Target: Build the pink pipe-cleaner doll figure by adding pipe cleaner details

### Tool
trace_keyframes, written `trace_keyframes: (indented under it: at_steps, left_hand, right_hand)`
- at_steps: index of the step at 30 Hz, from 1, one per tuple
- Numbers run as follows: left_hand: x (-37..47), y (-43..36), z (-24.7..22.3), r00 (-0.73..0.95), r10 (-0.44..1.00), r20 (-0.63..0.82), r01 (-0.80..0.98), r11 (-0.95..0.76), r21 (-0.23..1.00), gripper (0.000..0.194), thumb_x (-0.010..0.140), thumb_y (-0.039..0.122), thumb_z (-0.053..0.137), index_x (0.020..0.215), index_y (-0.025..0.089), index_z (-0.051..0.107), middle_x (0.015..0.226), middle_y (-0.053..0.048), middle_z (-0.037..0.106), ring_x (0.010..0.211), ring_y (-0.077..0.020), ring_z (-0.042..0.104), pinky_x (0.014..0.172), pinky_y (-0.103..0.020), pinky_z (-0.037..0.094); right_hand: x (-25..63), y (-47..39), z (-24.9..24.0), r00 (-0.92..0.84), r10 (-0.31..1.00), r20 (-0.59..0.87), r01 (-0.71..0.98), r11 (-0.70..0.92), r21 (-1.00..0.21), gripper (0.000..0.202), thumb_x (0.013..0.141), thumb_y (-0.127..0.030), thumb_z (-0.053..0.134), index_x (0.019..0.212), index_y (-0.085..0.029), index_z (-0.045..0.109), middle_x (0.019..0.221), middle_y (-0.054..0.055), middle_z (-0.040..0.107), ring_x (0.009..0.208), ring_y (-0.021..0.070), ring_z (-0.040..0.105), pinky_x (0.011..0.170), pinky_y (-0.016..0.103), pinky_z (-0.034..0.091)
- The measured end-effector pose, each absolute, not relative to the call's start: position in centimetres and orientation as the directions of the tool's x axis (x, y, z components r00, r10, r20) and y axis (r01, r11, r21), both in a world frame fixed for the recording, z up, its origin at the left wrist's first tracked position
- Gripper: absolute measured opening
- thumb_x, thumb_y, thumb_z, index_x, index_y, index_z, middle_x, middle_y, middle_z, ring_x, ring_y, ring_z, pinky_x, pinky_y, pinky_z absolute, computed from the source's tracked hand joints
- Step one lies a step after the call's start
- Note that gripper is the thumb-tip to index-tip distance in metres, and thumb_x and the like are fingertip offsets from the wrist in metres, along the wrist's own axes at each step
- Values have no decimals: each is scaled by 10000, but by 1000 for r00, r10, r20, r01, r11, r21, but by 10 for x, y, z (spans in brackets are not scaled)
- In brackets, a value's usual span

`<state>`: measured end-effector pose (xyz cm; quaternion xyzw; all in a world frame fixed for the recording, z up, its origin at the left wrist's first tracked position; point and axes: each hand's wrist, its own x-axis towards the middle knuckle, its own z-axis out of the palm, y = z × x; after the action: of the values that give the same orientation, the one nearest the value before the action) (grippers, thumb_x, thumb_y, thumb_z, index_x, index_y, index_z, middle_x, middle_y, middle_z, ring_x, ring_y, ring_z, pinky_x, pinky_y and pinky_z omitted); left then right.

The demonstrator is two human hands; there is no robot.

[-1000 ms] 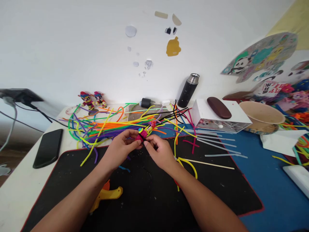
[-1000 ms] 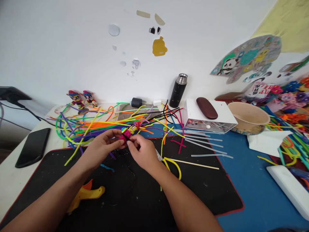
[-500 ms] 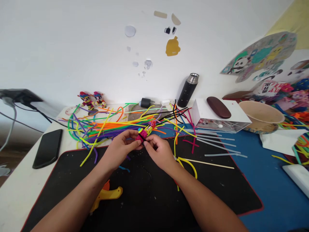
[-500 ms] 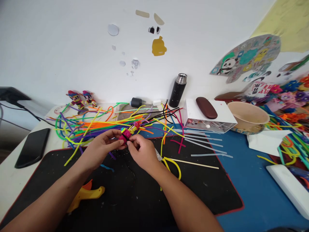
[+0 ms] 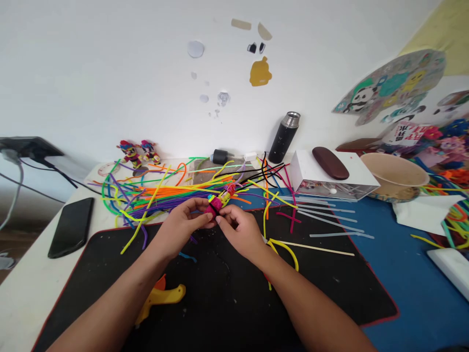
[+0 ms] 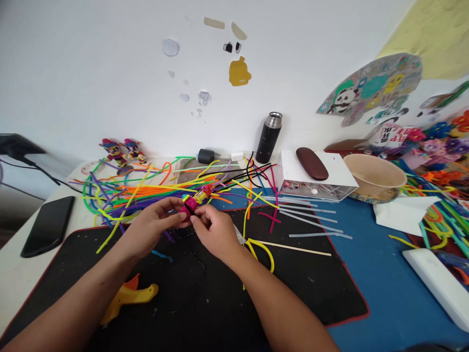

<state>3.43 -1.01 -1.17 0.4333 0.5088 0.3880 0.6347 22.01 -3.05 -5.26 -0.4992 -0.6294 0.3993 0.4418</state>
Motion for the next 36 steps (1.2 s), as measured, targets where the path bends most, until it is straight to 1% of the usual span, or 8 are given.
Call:
trace_keyframes:
  at_steps: [6, 12, 20, 23, 26, 32, 36]
  left_hand:
    - [34, -10, -10, 190, 929, -318, -63, 335, 940, 460, 665, 373, 968, 1009, 189, 725, 916, 19, 721, 762, -143, 729, 801, -298, 663]
    - [33, -10, -10, 191, 930, -313, -48, 328, 944, 466, 680, 384, 956, 1026, 185, 715, 943, 2, 718, 781, -166, 737, 812, -337, 673]
    - [34, -11, -9, 193, 932, -306, -40, 319, 947, 481, 675, 394, 962, 1022, 177, 710, 937, 4, 704, 791, -166, 736, 795, -324, 665]
    - [34, -12, -10, 207, 930, -302, -43, 317, 947, 468, 685, 387, 963, 1024, 187, 710, 934, 12, 707, 783, -159, 738, 791, -309, 660]
    - [34, -13, -10, 220, 927, -305, -36, 320, 947, 470, 692, 401, 960, 1032, 196, 708, 929, 9, 714, 765, -168, 746, 787, -324, 663]
    - [38, -15, -7, 199, 935, -293, 42, 290, 956, 540, 666, 485, 952, 1037, 198, 685, 926, -17, 735, 768, -227, 771, 788, -399, 675]
    - [37, -17, -5, 207, 939, -274, 91, 260, 961, 529, 698, 518, 921, 1039, 200, 671, 911, -23, 745, 777, -237, 775, 791, -402, 668]
  right_hand:
    - [220, -31, -54, -117, 981, 152, 276, 179, -944, 151, 941, -352, 650, 977, -210, 687, 630, -57, 547, 561, 138, 512, 561, 265, 365]
    - [221, -31, -55, -121, 980, 157, 259, 184, -948, 144, 943, -346, 660, 989, -213, 692, 635, -58, 553, 561, 135, 511, 552, 260, 360]
    - [220, -30, -53, -109, 982, 154, 237, 176, -955, 136, 938, -349, 634, 944, -219, 671, 617, -61, 540, 549, 136, 506, 552, 264, 370]
    - [220, -30, -51, -97, 983, 157, 213, 175, -961, 132, 931, -345, 631, 899, -220, 658, 605, -64, 526, 540, 133, 491, 546, 262, 363]
    - [220, -31, -48, -77, 983, 165, 200, 177, -964, 138, 922, -338, 630, 850, -220, 640, 590, -68, 503, 529, 128, 461, 542, 259, 356]
    - [221, -31, -46, -58, 980, 188, 271, 197, -942, 114, 901, -308, 623, 822, -227, 633, 572, -75, 489, 514, 123, 450, 551, 255, 359]
    - [221, -32, -47, -67, 977, 203, 306, 214, -928, 102, 902, -294, 625, 821, -233, 639, 571, -76, 487, 514, 125, 460, 551, 255, 358]
